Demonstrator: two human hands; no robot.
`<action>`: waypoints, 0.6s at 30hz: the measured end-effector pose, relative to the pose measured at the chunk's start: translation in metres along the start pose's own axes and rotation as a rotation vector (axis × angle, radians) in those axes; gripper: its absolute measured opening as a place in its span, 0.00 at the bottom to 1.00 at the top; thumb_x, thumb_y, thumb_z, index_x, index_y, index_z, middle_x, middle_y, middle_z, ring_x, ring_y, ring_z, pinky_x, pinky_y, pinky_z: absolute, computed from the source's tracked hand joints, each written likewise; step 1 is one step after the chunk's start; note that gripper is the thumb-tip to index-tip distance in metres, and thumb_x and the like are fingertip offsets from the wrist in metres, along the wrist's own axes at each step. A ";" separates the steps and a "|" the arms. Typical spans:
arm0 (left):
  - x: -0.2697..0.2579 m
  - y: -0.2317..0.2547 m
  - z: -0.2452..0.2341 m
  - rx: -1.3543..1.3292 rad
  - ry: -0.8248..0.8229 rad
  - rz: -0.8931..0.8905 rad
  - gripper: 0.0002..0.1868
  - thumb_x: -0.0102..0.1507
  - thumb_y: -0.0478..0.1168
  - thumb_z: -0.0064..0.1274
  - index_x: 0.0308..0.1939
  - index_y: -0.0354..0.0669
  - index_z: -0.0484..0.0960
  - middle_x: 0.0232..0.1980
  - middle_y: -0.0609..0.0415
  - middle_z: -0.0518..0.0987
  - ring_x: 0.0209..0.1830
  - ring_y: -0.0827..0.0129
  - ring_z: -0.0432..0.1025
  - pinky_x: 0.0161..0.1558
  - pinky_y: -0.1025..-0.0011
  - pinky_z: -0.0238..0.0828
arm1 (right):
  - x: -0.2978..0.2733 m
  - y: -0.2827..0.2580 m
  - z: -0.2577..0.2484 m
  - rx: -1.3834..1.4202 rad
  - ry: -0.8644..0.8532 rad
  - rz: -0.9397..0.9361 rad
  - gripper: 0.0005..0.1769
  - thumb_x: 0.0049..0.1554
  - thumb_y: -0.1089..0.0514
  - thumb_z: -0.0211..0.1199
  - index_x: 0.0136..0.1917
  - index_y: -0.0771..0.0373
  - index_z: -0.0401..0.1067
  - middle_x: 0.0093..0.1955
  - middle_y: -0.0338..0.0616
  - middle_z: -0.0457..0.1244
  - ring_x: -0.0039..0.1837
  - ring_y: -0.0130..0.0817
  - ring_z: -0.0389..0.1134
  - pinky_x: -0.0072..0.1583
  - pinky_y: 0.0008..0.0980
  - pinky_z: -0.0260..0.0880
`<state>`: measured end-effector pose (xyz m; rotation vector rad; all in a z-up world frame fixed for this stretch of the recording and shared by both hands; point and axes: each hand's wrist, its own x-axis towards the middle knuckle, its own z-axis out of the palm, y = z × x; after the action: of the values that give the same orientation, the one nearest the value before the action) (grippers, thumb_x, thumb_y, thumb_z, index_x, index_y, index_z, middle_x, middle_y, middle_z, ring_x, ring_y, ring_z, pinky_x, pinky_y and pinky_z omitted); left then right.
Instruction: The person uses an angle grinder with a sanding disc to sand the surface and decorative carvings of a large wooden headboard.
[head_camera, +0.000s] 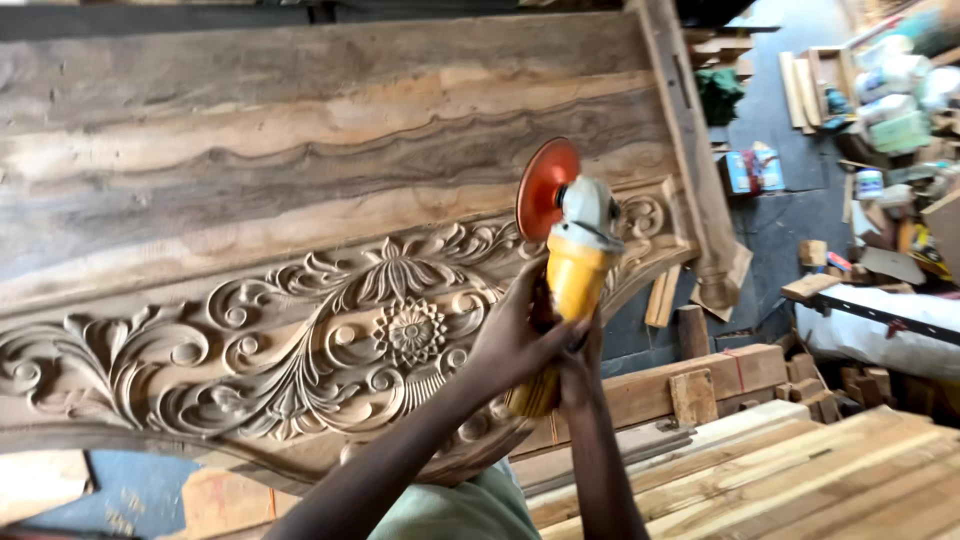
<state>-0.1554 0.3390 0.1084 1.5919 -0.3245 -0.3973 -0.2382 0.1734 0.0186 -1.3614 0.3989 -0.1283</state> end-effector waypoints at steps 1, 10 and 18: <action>-0.028 0.009 -0.015 -0.026 -0.038 0.052 0.48 0.63 0.56 0.60 0.78 0.34 0.56 0.69 0.34 0.74 0.69 0.48 0.72 0.66 0.54 0.71 | -0.020 -0.001 0.004 0.150 -0.020 0.023 0.42 0.56 0.51 0.68 0.75 0.67 0.52 0.66 0.50 0.60 0.63 0.40 0.68 0.61 0.39 0.74; -0.168 0.053 -0.065 -0.136 -0.135 0.003 0.66 0.51 0.62 0.70 0.78 0.30 0.49 0.74 0.34 0.64 0.73 0.48 0.68 0.65 0.56 0.70 | -0.125 -0.033 0.094 0.145 0.079 -0.211 0.43 0.54 0.54 0.68 0.76 0.66 0.53 0.66 0.49 0.61 0.64 0.40 0.68 0.63 0.39 0.74; -0.186 0.065 -0.089 -0.015 -0.121 0.055 0.69 0.49 0.63 0.74 0.77 0.26 0.48 0.70 0.31 0.65 0.72 0.47 0.67 0.67 0.58 0.70 | -0.155 -0.041 0.128 0.114 -0.122 -0.145 0.43 0.52 0.57 0.68 0.76 0.66 0.53 0.66 0.49 0.62 0.65 0.40 0.68 0.63 0.39 0.73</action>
<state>-0.2807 0.4965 0.1869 1.5440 -0.4563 -0.4537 -0.3308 0.3321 0.1094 -1.2774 0.1874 -0.1838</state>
